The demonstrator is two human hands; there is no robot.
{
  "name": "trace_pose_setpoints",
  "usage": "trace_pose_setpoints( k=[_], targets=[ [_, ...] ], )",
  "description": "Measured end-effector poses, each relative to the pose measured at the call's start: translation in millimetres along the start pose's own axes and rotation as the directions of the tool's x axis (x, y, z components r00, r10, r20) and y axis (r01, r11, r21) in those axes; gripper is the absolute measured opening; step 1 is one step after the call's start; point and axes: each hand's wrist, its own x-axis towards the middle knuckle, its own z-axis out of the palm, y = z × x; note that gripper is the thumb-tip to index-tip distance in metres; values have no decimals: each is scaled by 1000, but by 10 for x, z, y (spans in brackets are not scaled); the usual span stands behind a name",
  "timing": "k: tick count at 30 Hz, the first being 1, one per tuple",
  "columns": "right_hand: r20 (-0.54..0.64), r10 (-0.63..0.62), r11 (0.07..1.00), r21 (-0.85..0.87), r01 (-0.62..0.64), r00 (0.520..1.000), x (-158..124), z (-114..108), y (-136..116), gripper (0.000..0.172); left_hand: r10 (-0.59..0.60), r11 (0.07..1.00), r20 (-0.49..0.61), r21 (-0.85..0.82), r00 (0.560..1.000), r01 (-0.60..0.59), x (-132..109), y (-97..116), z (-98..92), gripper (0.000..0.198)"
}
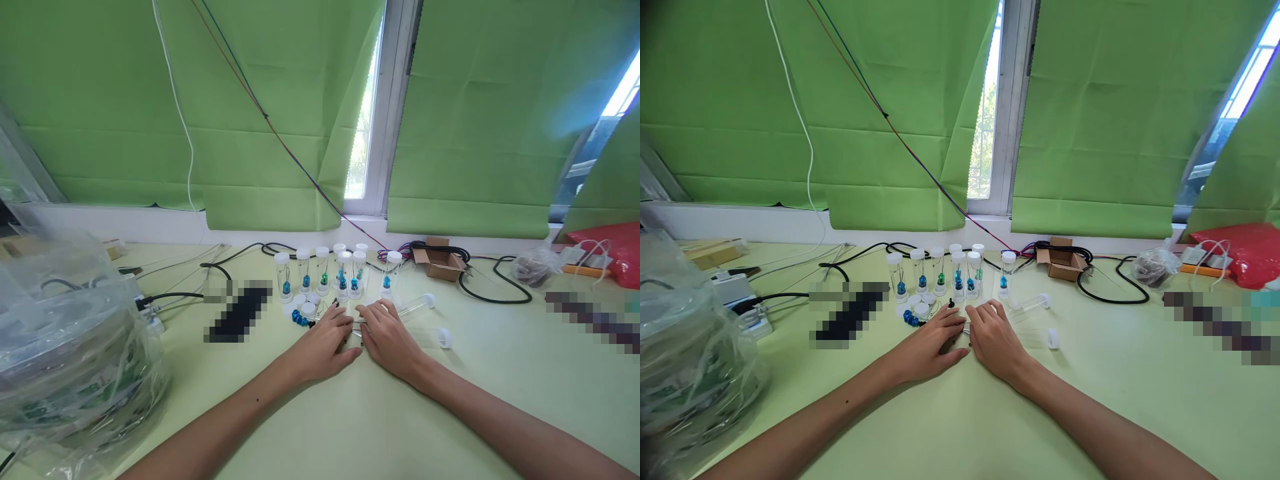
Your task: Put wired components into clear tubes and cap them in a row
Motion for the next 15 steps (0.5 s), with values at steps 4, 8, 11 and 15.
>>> trace_pose_setpoints(
  k=[4,8,11,15],
  targets=[
    [65,-5,1000,-6,6,998,-11,19,-12,25,4,1000,-2,-8,1000,-4,-2,9,-6,20],
    [62,-2,1000,9,1,998,-8,17,-21,23,-9,1000,-21,-10,1000,9,2,7,0,21],
    [52,7,999,34,-8,999,-9,11,-14,24,-22,1000,-77,-21,997,20,14,-7,-10,17],
    [56,10,999,43,-12,998,-11,17,-3,22,-54,998,-151,-20,987,51,23,-47,-60,27]
  ],
)
